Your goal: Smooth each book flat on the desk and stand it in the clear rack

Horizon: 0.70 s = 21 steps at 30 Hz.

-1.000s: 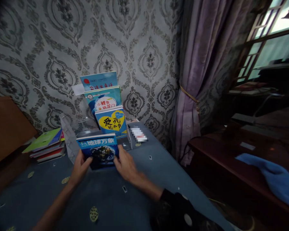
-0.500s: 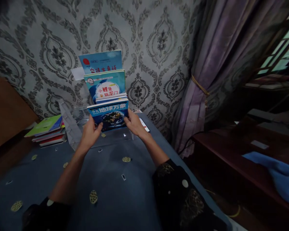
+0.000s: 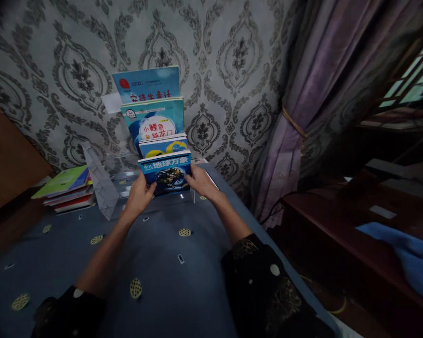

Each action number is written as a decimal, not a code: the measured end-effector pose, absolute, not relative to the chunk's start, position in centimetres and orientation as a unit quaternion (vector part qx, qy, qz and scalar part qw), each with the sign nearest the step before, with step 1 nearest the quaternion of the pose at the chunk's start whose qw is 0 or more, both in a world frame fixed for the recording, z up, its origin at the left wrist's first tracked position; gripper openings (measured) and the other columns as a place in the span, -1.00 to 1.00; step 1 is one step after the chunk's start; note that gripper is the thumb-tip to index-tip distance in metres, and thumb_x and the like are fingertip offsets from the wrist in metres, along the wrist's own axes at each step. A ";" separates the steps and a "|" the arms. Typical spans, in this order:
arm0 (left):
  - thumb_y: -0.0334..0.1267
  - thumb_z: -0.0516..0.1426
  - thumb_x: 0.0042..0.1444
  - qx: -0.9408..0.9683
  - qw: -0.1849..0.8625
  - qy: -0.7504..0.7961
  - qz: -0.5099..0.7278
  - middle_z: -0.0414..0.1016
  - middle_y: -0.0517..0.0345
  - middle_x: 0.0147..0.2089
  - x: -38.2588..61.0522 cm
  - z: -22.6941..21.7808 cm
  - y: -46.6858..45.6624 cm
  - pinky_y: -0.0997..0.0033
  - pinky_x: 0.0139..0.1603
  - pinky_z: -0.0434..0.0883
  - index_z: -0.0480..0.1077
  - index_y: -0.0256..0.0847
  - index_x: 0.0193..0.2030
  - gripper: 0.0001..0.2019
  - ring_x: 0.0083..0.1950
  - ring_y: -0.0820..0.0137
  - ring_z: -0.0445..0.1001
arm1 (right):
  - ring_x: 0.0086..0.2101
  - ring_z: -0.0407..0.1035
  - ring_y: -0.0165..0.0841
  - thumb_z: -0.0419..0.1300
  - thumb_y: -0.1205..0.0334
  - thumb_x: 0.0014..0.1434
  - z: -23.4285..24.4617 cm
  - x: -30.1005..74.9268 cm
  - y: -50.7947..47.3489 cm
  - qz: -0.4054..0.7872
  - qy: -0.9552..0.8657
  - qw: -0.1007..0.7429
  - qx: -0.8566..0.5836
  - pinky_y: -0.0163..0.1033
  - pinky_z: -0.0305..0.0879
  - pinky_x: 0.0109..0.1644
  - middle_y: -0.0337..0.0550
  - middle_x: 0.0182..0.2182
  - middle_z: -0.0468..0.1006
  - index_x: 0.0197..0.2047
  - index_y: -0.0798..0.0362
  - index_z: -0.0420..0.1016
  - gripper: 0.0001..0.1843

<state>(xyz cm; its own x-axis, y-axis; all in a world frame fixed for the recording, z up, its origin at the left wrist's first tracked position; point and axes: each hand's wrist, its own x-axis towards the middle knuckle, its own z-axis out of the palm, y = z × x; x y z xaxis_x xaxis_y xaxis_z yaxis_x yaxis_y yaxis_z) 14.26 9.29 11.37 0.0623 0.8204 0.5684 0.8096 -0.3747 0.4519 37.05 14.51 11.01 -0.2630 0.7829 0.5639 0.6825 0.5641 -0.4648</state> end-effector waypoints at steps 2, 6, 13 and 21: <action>-0.41 0.09 0.21 0.733 0.001 0.558 0.388 0.51 -0.03 -0.09 14.4 11.1 9.3 0.16 0.03 0.45 0.25 -0.25 0.03 -0.75 0.00 0.14 0.51 | -0.36 0.39 -0.26 0.07 0.35 0.10 11.2 37.4 14.5 0.064 -0.793 0.381 -0.471 -0.23 0.28 -0.24 -0.13 -0.37 0.56 -0.18 0.06 0.41 -0.80; -0.34 0.11 0.25 0.726 -0.029 0.595 0.345 0.51 -0.10 -0.05 14.8 10.7 9.1 0.21 -0.03 0.45 0.25 -0.23 -0.06 -0.86 -0.01 0.12 0.53 | -0.30 0.41 -0.24 0.14 0.33 0.07 11.6 38.2 14.3 0.051 -0.785 0.373 -0.493 -0.22 0.27 -0.21 -0.07 -0.30 0.56 -0.24 0.07 0.40 -0.86; -0.28 0.02 0.34 0.695 -0.035 0.651 0.303 0.59 -0.20 -0.11 15.2 10.7 8.8 0.23 -0.16 0.44 0.16 -0.33 0.14 -0.72 -0.09 0.04 0.61 | -0.29 0.46 -0.26 0.15 0.33 0.13 11.6 38.2 13.9 0.047 -0.773 0.381 -0.506 -0.24 0.27 -0.22 -0.12 -0.32 0.59 -0.11 0.06 0.41 -0.78; -0.30 -0.02 0.37 0.700 -0.031 0.658 0.275 0.57 -0.29 -0.03 15.4 10.6 9.1 0.23 -0.12 0.44 0.18 -0.33 0.15 -0.73 -0.06 0.06 0.62 | -0.26 0.42 -0.24 0.12 0.32 0.18 11.8 37.6 14.0 0.026 -0.766 0.402 -0.501 -0.21 0.31 -0.15 -0.04 -0.22 0.55 -0.09 0.07 0.48 -0.78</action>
